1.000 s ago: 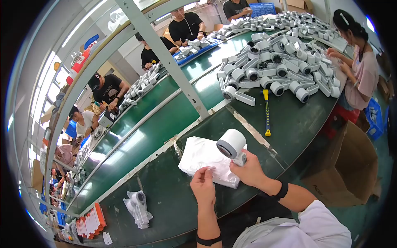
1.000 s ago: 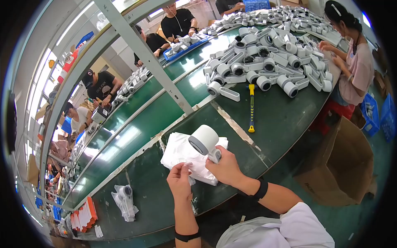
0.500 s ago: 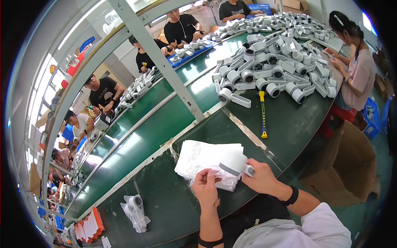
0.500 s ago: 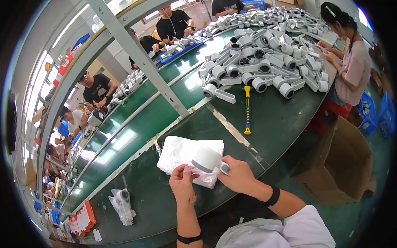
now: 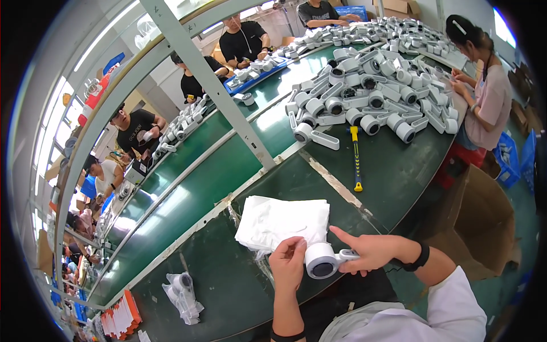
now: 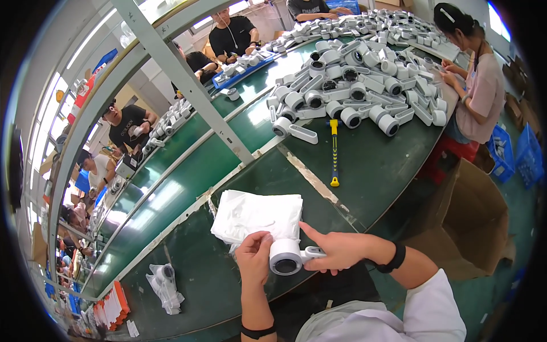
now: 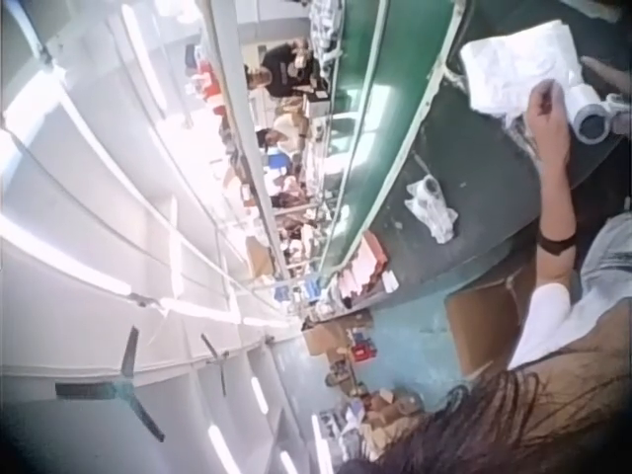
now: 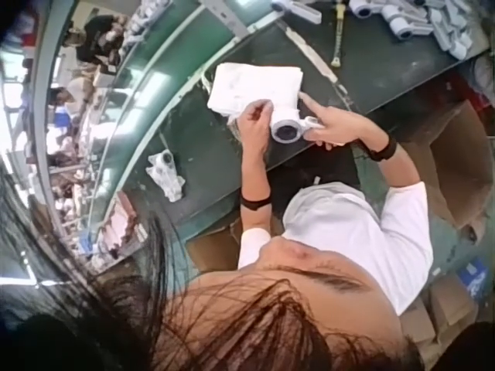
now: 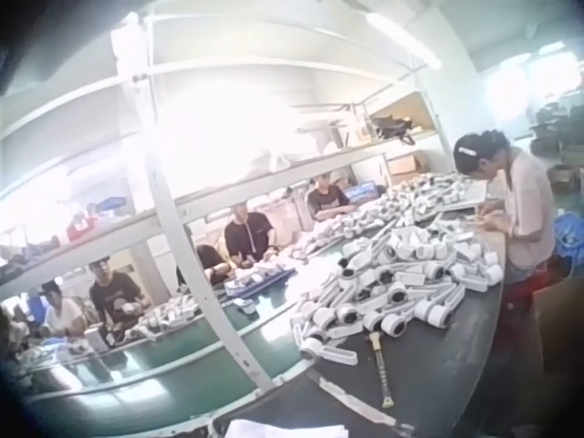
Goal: The person picks up white plastic components, slides each into a clear plastic bag, and sets them on the table. After bagging several items, the person gathers them and places them into a cardboard box.
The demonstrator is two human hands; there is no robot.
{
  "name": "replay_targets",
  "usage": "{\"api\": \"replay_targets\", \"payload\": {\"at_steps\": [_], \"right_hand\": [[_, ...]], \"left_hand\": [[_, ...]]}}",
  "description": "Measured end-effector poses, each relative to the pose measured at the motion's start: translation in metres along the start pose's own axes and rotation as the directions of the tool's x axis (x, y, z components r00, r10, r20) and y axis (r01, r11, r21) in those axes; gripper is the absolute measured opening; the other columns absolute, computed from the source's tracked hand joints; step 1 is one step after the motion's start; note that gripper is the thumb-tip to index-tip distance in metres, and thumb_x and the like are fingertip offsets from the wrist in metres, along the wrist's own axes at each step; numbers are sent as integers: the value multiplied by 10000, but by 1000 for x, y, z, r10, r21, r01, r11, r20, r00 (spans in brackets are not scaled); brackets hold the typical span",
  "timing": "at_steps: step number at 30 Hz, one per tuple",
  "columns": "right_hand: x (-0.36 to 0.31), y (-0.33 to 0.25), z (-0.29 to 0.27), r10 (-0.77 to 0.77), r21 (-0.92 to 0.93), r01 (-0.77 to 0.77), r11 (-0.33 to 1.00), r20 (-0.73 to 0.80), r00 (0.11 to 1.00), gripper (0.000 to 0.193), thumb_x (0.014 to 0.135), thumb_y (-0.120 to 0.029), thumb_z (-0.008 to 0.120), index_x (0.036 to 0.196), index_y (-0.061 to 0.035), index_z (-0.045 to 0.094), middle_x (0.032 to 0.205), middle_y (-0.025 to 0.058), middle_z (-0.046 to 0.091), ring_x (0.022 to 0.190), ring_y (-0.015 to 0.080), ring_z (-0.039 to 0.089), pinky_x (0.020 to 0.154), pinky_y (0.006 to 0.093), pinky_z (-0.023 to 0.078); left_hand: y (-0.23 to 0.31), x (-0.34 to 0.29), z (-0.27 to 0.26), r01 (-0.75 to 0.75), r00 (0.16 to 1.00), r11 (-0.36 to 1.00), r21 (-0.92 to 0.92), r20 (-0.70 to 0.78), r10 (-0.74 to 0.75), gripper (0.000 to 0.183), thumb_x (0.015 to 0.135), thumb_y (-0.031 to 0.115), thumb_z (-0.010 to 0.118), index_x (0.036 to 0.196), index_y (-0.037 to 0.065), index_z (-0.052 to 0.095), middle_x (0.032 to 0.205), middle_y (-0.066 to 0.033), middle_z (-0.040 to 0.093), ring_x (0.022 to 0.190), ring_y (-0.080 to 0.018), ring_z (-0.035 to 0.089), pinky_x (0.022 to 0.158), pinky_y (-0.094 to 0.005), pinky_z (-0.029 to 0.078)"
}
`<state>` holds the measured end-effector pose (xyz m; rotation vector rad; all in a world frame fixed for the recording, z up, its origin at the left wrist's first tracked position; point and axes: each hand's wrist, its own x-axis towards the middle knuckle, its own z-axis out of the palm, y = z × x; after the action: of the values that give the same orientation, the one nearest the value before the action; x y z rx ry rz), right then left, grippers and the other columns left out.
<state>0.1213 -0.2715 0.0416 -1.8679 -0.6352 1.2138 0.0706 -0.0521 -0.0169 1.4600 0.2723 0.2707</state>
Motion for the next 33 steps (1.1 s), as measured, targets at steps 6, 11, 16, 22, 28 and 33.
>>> {"api": "replay_targets", "payload": {"at_steps": [6, 11, 16, 22, 28, 33], "right_hand": [[25, 0, -11, 9, -22, -7, 1000, 122, 993, 871, 934, -336, 571, 1535, -180, -40, 836, 101, 657, 642, 177, 662, 607, 294, 552], [22, -8, -8, 66, -38, -66, 997, -20, 998, 739, 936, -357, 533, 1546, -244, 132, 823, 98, 647, 626, 176, 659, 624, 304, 551], [15, -5, -9, 97, -77, -102, 992, -56, 994, 750, 933, -343, 560, 1542, -214, 142, 838, 91, 658, 657, 169, 673, 640, 294, 554], [10, -9, -7, 30, -153, -14, 988, 100, 995, 932, 895, -388, 586, 1538, -141, -42, 848, 106, 669, 653, 190, 668, 633, 315, 554], [21, -18, -16, 89, -156, -70, 985, 123, 988, 889, 917, -353, 579, 1538, -116, -11, 850, 105, 674, 663, 186, 673, 639, 304, 562], [27, -13, -15, 99, -85, -96, 992, 36, 994, 723, 929, -356, 555, 1532, -173, 200, 842, 98, 651, 663, 171, 669, 625, 301, 560]], "left_hand": [[10, -2, -21, 74, 997, 997, 13, 38, -74, 134, 850, -9, 688, 978, -47, 682, 849, -54, 679, 762, -93, 613, 713, -214, 487], [13, -7, -26, 47, 999, 997, 69, 24, -48, 121, 865, 24, 694, 963, -46, 683, 837, -44, 675, 738, -83, 599, 684, -211, 473], [12, -5, -19, 10, 1000, 998, 65, -22, -8, 137, 884, 62, 690, 960, -51, 680, 829, -36, 671, 731, -77, 590, 676, -206, 461], [10, 1, -17, 1, 1000, 995, 95, 27, -4, 162, 889, 73, 688, 984, -57, 673, 852, -28, 669, 753, -58, 585, 674, -196, 454], [8, 3, -29, 22, 989, 995, 92, 142, -35, 120, 897, 55, 672, 950, -52, 685, 830, -27, 669, 754, -68, 580, 685, -208, 457], [10, -1, -31, -81, 990, 986, 148, 129, 62, 106, 896, 56, 673, 945, -36, 686, 827, -16, 665, 745, -66, 569, 683, -204, 445]]}}
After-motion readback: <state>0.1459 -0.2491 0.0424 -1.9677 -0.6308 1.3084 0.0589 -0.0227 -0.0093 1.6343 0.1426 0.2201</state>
